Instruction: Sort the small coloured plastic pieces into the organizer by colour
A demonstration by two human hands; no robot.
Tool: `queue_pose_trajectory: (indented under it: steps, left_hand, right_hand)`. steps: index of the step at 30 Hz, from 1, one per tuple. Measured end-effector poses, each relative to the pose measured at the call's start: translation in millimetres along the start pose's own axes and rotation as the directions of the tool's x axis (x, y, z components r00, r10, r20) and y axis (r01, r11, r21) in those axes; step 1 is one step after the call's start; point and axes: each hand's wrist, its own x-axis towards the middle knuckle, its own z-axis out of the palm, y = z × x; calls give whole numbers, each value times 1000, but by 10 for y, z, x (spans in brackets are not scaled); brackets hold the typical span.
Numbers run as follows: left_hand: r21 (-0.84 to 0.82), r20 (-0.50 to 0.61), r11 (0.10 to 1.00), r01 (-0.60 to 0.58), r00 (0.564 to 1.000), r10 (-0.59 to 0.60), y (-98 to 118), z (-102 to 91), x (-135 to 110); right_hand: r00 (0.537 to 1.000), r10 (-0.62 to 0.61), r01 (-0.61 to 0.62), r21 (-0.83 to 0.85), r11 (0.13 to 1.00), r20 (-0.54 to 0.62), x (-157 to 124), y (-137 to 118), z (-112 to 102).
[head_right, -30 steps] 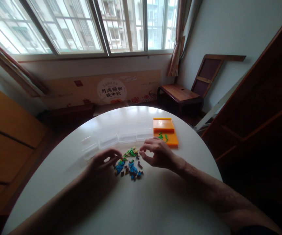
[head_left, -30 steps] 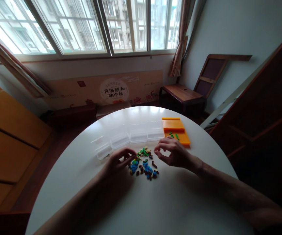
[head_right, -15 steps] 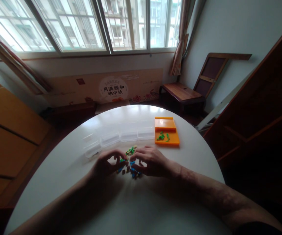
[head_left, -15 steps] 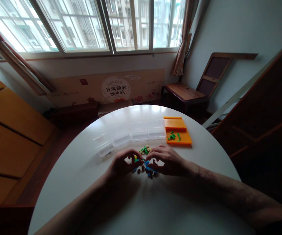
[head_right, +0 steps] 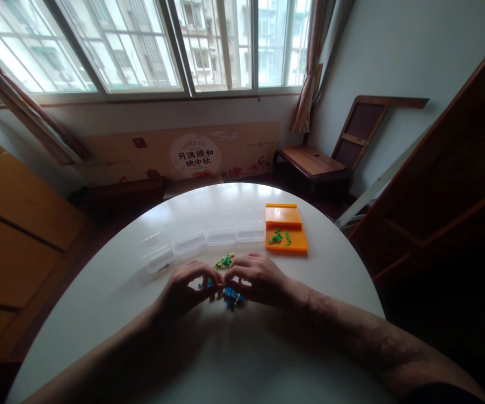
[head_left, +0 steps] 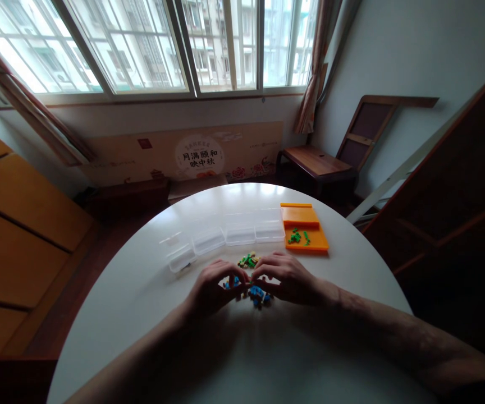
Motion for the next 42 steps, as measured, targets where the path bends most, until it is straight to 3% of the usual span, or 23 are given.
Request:
queue_pose_trajectory:
  steps: [7,11,16,22,27,34,42]
  left_hand:
    - [55,52,998,-42,998,40,-14,-141,39]
    - [124,-8,992,-29,999,31,-126,-357,45]
    - [178,74,984,-18,997,5,-269,-484,-1]
    - [198,130,979,-40,991,14,-304,-401,-51]
    - [182,136,982,-40,991,15,-330,-398,-61]
    - [226,189,972,-61,982,17,-341,-442,-68]
    - [213,169,977,-23,985,-13,-258,-395,-42]
  right_hand:
    - [999,28,-28,-2,1000,-31,16,18,-134]
    - [984,164,-172,-146,974,-64,-9,183,-396]
    - [916,393,-397,-335,855,-81,-155,533,-654]
    - [824,558,-540,-438,718,-100,-276,745,-701]
    - [808,575,-565,-448,693,-130,-280,749,-683]
    - [806,575,-582,-365,727,-139,-217,671,-652]
    - [800,560,-600,-255,758,-216,-187,644,-611]
